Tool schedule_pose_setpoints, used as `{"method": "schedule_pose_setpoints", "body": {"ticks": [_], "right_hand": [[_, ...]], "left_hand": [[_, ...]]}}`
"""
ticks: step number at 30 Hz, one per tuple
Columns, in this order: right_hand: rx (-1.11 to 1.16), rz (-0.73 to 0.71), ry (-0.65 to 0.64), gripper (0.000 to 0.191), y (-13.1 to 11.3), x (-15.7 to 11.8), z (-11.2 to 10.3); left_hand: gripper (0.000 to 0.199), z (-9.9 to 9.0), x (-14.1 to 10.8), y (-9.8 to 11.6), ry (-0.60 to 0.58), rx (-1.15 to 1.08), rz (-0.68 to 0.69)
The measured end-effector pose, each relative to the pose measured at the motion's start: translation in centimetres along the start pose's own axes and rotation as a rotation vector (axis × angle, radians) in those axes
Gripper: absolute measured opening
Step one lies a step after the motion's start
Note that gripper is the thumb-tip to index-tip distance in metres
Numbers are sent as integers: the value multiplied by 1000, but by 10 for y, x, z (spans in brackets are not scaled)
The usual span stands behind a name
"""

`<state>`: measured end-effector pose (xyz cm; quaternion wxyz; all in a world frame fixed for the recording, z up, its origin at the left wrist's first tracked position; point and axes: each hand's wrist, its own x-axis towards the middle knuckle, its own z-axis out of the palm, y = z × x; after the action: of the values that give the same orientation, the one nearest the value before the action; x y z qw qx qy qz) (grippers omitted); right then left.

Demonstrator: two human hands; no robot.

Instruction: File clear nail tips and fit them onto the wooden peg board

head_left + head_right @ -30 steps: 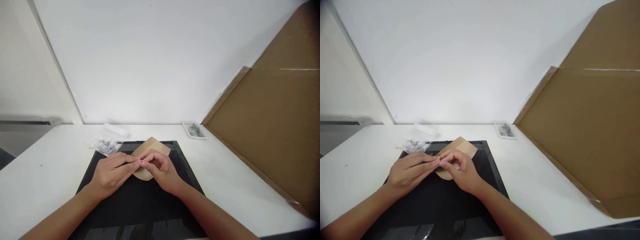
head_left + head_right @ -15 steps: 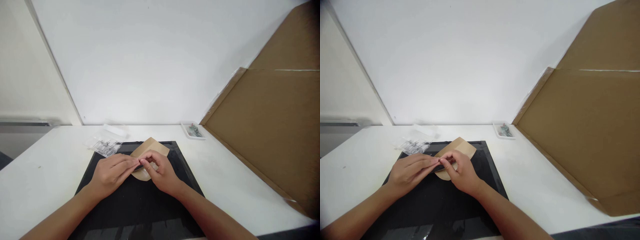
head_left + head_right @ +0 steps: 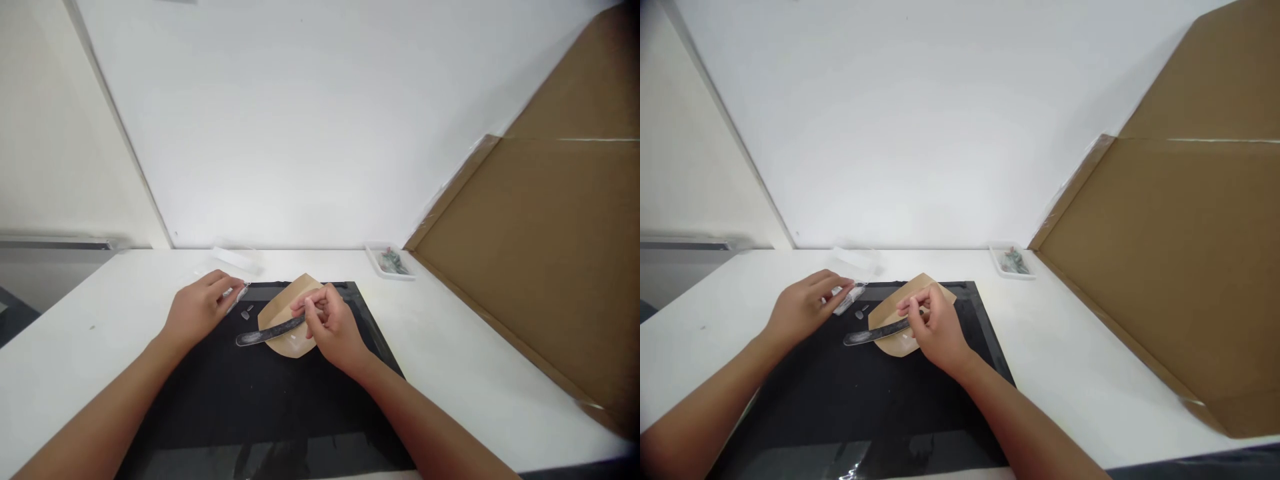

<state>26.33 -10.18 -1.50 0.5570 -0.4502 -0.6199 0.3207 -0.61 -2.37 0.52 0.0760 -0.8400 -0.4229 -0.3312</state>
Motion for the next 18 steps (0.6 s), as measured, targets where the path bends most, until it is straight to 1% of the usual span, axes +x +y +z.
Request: {"method": "schedule_pose_setpoints", "body": {"ticks": [2, 4, 7, 10, 13, 18], "right_hand": [[-6, 18, 30, 26, 3, 1, -2], [-37, 38, 60, 28, 7, 3, -4], [-70, 76, 94, 29, 13, 6, -7], [-93, 61, 96, 30, 16, 8, -9], [-157, 33, 98, 31, 15, 10, -10], [-236, 1, 94, 31, 8, 10, -11]], "left_hand": [[29, 0, 1, -16, -79, 72, -75], [32, 1, 1, -28, -124, 116, -128], [33, 2, 1, -41, -172, 148, -135], [34, 3, 0, -46, -228, 160, -98], [33, 1, -1, -47, -271, 166, -74], [28, -3, 0, -50, -277, 164, -97]]}}
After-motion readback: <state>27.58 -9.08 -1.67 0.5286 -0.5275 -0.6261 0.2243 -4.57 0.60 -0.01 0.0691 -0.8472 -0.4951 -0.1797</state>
